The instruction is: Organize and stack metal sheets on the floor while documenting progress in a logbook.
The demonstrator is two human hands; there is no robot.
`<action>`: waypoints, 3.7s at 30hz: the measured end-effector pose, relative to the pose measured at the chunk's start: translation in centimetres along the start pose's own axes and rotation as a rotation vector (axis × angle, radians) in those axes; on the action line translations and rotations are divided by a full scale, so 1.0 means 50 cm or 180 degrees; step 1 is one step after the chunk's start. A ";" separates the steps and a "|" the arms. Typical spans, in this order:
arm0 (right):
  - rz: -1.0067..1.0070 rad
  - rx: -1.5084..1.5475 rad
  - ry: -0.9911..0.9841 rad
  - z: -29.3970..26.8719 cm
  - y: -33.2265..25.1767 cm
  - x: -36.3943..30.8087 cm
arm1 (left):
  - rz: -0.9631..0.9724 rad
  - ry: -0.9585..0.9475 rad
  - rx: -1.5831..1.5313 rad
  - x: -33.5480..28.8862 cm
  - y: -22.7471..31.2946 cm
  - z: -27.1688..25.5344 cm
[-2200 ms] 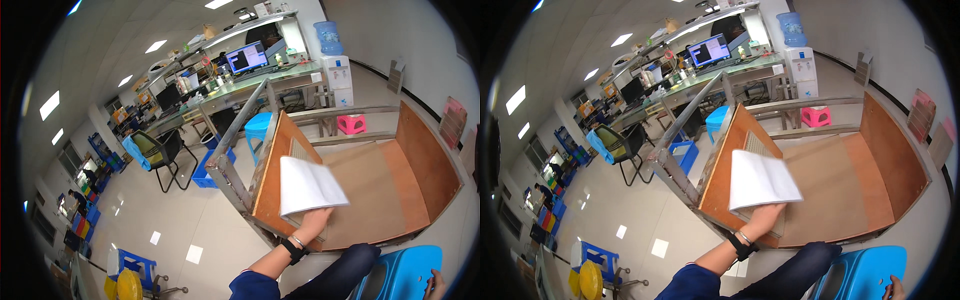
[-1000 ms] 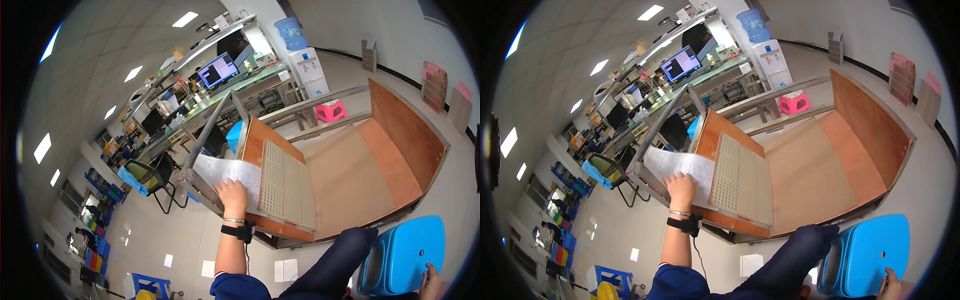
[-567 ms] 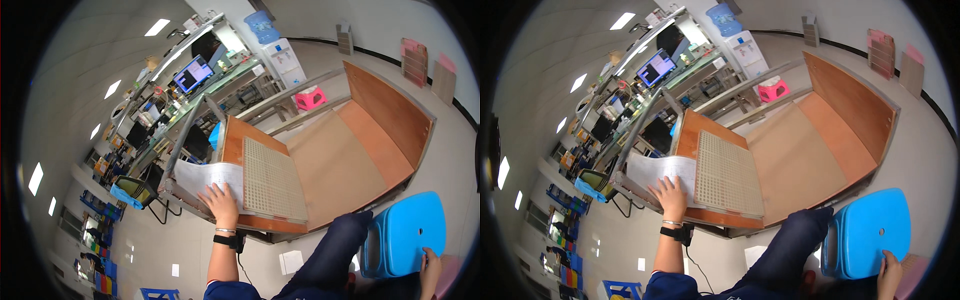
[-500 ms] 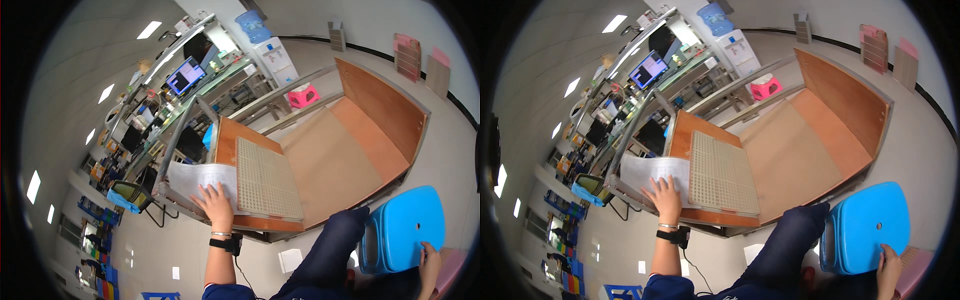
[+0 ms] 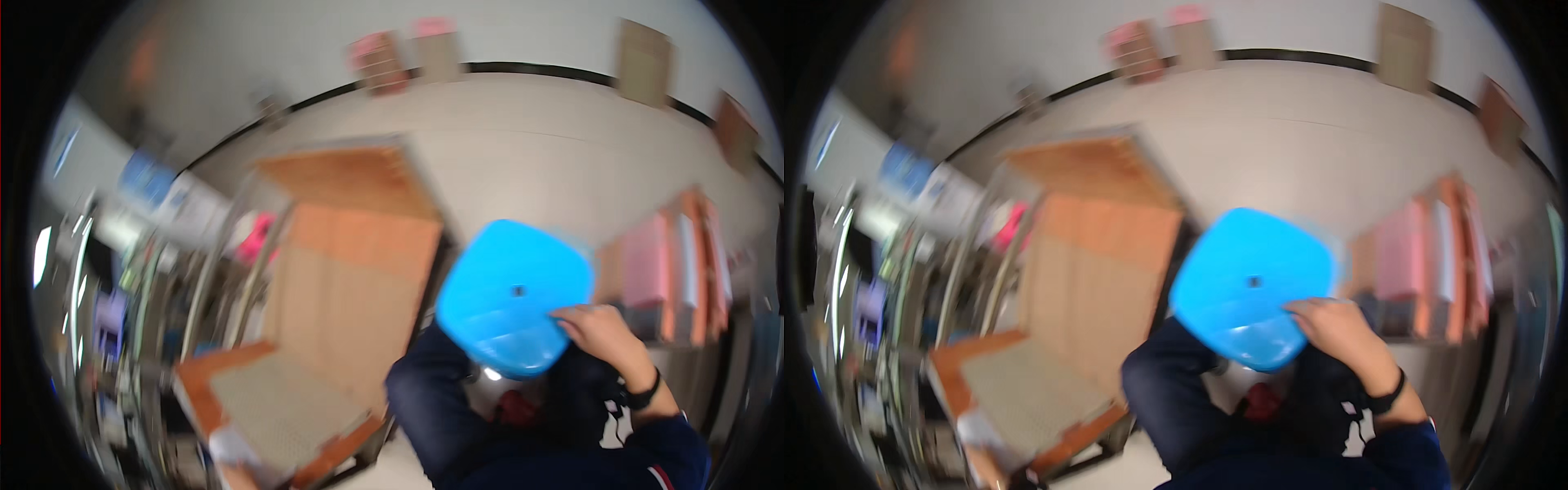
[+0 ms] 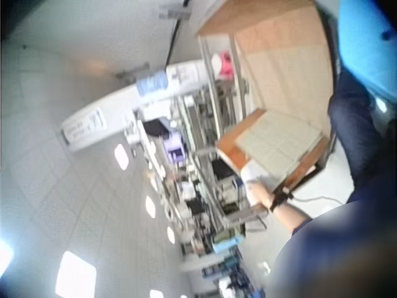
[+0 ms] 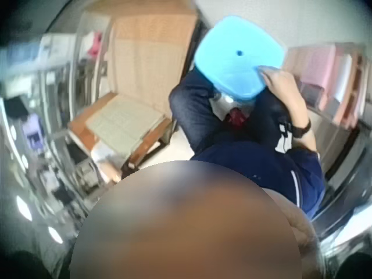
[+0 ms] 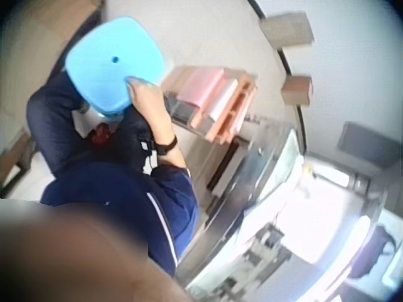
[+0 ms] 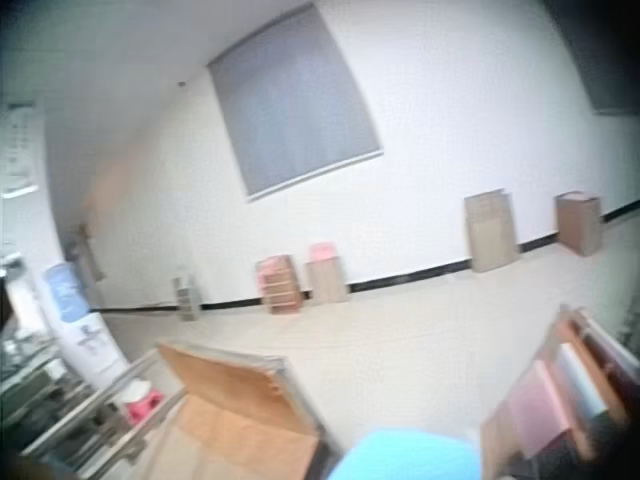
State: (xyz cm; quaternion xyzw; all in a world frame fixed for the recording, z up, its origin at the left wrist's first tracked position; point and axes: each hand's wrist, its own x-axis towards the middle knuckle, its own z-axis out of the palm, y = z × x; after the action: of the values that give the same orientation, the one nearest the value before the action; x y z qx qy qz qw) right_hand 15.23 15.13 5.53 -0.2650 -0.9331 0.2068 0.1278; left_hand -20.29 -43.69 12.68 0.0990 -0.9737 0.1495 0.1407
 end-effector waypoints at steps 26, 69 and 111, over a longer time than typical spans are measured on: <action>0.2242 -0.1837 0.1279 0.037 0.425 -0.217 | 0.5520 -0.2278 -0.2937 -0.489 0.829 -0.216; 0.1670 0.3888 0.1674 -0.183 -0.053 -0.285 | 0.3680 -0.5498 -0.5929 -0.601 0.789 -0.297; 0.3214 -0.1198 0.1824 0.087 0.278 -0.289 | 0.6585 -0.1247 -0.3372 -0.598 1.032 -0.259</action>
State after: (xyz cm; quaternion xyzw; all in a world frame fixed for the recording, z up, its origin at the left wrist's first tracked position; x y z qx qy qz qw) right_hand 31.79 16.62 -6.48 -0.7377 -0.6413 -0.0062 0.2109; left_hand -1.11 13.26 1.87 -0.7873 -0.5362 -0.2483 -0.1759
